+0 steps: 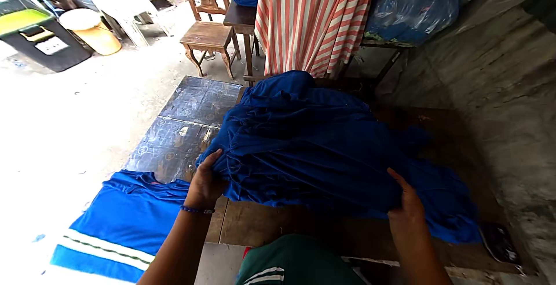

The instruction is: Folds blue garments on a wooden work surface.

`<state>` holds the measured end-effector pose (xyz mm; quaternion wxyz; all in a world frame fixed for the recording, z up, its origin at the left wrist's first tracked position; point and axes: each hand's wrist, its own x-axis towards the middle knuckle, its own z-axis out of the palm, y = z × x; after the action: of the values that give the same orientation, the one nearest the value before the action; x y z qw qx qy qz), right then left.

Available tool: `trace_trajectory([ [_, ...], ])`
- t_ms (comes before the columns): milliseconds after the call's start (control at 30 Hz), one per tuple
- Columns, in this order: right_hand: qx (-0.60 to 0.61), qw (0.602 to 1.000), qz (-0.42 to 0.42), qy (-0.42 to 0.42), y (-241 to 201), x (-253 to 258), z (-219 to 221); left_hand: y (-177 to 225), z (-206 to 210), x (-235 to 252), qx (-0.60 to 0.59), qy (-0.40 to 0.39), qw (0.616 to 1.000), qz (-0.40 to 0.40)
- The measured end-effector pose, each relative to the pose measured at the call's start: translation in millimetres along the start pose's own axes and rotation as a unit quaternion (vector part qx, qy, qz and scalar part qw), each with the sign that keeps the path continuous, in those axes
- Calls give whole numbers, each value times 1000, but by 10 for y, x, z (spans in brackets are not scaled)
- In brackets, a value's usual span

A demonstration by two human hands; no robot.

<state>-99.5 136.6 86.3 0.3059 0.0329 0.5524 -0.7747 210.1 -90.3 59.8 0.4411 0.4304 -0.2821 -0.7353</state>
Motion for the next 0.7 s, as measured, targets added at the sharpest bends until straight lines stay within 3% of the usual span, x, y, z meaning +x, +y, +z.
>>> trace_trajectory([
  [267, -65, 997, 38, -10, -129, -665, -494, 90, -169, -889, 4, 41, 999, -28],
  [367, -58, 994, 87, 40, -384, -946, -470, 190, -225, -1163, -12, 62, 997, -39],
  [433, -61, 995, 69, 43, -545, -1004, -439, 309, -287, -1237, -26, 21, 999, -29],
  [500, -89, 996, 4, 28, -690, -923, -383, 435, -292, -1143, -47, -51, 998, 5],
  [567, -62, 997, -56, 8, -829, -645, -298, 574, -40, -886, -73, -63, 994, 57],
  [700, 131, 991, -17, 6, -1119, 400, 367, 829, 765, 141, -108, -134, 977, 126],
])
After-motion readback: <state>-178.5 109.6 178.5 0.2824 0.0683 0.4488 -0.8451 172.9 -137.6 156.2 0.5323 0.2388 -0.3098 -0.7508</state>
